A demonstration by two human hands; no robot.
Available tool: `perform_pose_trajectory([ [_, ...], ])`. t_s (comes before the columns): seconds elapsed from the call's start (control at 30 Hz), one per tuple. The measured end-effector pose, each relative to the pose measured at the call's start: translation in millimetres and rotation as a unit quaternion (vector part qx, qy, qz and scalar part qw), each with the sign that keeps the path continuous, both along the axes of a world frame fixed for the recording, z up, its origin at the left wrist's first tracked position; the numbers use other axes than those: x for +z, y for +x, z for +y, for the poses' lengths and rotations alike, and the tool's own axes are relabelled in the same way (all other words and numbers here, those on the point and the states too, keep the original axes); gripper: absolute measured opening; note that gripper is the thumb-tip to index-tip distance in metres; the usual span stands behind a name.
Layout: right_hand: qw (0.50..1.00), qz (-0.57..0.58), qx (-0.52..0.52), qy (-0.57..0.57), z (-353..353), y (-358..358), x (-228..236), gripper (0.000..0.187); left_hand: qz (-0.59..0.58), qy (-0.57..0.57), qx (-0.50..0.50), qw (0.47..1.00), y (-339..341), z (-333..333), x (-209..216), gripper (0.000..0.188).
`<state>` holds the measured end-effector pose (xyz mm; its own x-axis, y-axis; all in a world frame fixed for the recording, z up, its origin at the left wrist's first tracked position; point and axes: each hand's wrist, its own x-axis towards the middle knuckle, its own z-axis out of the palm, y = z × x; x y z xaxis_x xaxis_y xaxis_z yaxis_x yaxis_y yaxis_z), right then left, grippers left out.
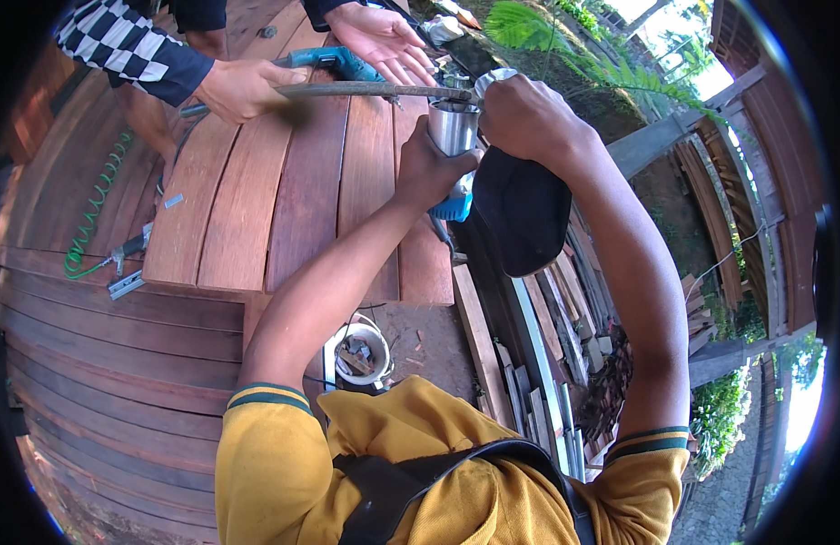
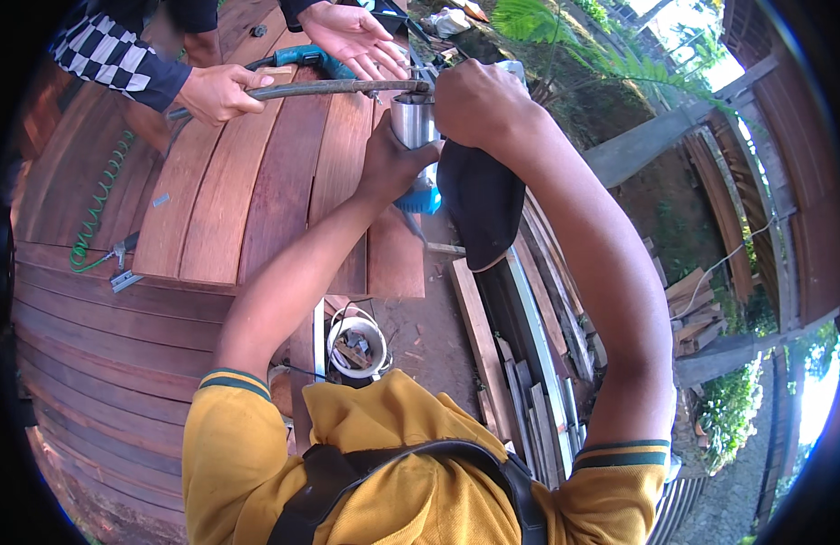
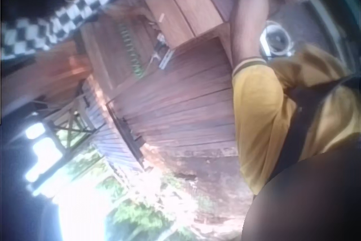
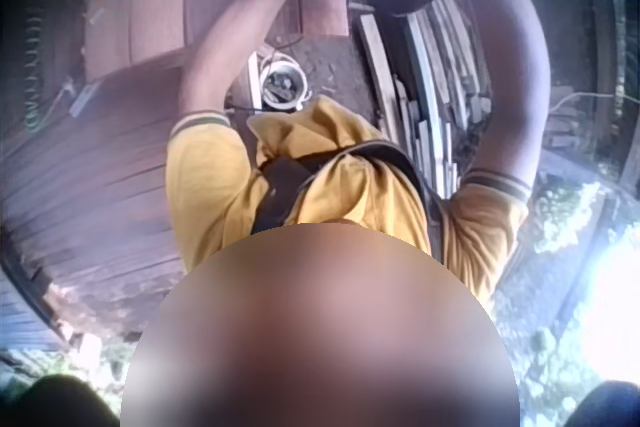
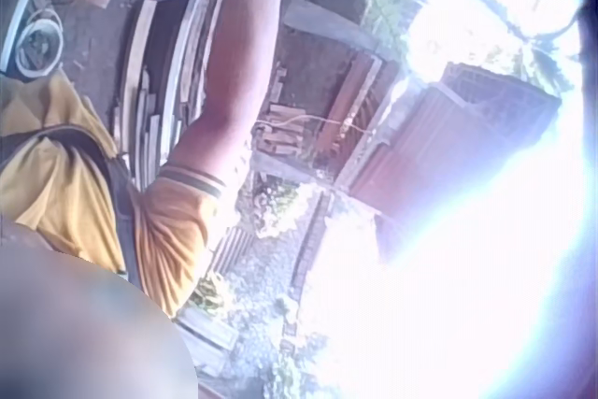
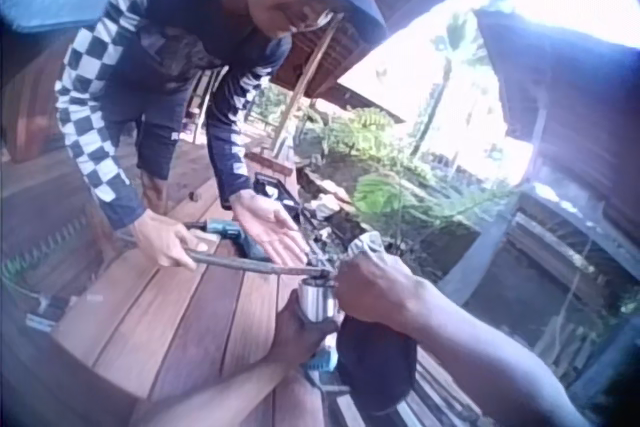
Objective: The person uses an angle grinder to cut a metal rod, then assembles a pneumatic spray gun by attaching the rod and connecting an air hose. Another person assists by tightening a fitting on the spray gun.
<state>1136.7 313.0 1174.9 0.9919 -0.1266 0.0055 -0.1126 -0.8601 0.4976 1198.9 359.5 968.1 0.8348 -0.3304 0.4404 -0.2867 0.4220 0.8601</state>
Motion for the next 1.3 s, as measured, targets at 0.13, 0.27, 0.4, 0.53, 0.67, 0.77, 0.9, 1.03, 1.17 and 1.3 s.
perform_pose_trajectory([
  [0.13,0.998,0.011,0.057,-0.001,-13,-1,2,0.031,0.002,0.004,-0.007,1.0,1,-1,0,0.067],
  [0.27,0.999,-0.017,0.042,0.005,-11,-7,-5,0.03,-0.01,0.007,0.005,1.0,-2,0,0,0.067],
  [0.4,1.0,-0.012,0.028,-0.003,-4,-9,-8,0.026,-0.019,0.039,0.016,0.999,-3,1,0,0.067],
  [0.53,0.999,-0.002,0.037,-0.006,-4,-6,-6,0.027,-0.039,0.024,0.01,0.999,-1,2,1,0.071],
  [0.67,0.999,-0.018,0.039,-0.022,-11,0,-10,0.031,-0.042,0.052,0.014,0.998,0,1,-1,0.074],
  [0.77,1.0,-0.003,0.012,-0.025,-17,8,-10,0.038,-0.051,0.067,0.013,0.996,3,-1,-4,0.076],
  [0.9,0.999,0.017,-0.032,-0.012,-22,15,-10,0.044,-0.059,0.061,-0.011,0.996,10,-4,-7,0.076],
  [1.03,0.998,0.012,-0.053,-0.037,-19,16,-17,0.043,-0.031,0.077,-0.013,0.996,9,-6,-6,0.076],
  [1.17,0.996,0.02,-0.075,-0.042,-15,18,-19,0.037,-0.006,0.098,0.015,0.995,5,-6,-1,0.071],
  [1.3,0.995,0.033,-0.082,-0.045,-15,19,-14,0.033,-0.031,0.115,0.034,0.992,1,-3,3,0.072],
])
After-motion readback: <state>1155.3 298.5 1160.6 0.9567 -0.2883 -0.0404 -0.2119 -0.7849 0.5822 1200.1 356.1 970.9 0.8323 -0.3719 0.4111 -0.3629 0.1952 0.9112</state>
